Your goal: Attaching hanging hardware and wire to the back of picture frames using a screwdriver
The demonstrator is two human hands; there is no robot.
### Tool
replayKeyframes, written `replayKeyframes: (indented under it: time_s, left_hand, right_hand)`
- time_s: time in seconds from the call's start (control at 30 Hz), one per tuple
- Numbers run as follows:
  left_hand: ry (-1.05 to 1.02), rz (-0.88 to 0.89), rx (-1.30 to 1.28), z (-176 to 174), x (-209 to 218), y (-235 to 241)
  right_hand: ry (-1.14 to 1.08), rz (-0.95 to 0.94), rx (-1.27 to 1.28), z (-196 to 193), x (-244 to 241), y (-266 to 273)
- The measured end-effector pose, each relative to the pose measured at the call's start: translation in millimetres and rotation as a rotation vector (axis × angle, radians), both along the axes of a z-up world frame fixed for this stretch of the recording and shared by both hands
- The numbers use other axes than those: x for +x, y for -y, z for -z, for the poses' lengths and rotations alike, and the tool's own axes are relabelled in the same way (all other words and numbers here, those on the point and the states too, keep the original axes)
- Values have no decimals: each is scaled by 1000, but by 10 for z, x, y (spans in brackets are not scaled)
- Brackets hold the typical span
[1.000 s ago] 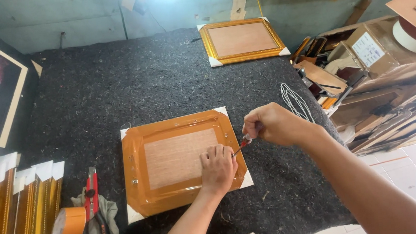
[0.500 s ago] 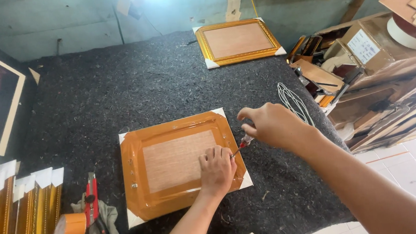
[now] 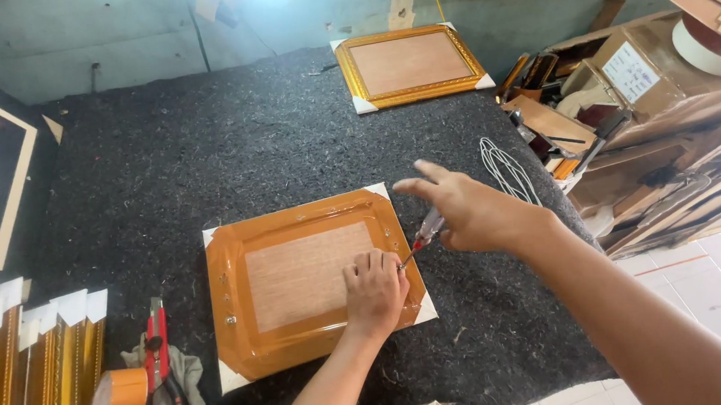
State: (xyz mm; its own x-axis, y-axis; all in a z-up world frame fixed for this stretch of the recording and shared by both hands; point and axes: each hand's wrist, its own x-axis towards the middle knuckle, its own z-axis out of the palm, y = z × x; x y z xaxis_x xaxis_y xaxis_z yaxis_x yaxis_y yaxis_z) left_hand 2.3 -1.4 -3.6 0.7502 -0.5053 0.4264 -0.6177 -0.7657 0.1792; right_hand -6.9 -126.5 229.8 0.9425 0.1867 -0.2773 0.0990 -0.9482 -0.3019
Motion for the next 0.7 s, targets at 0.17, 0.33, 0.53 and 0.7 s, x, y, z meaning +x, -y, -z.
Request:
replayKeyframes:
  time_s: [0.17,0.33,0.53,0.7]
  left_hand:
    - [1,-2,-12,-24,-16,-3]
    - [-4,-3,-13,6,-21,8]
    - [-4,-7,-11,37,-5,-7]
    - [-19,-48,-90,85,14,-27]
  right_hand:
    - [88,140,-348,312,108,78]
    - [111,115,-402,485,140,195]
    - [56,100,49,215,8,165]
    - [76,25,290,251,48,168]
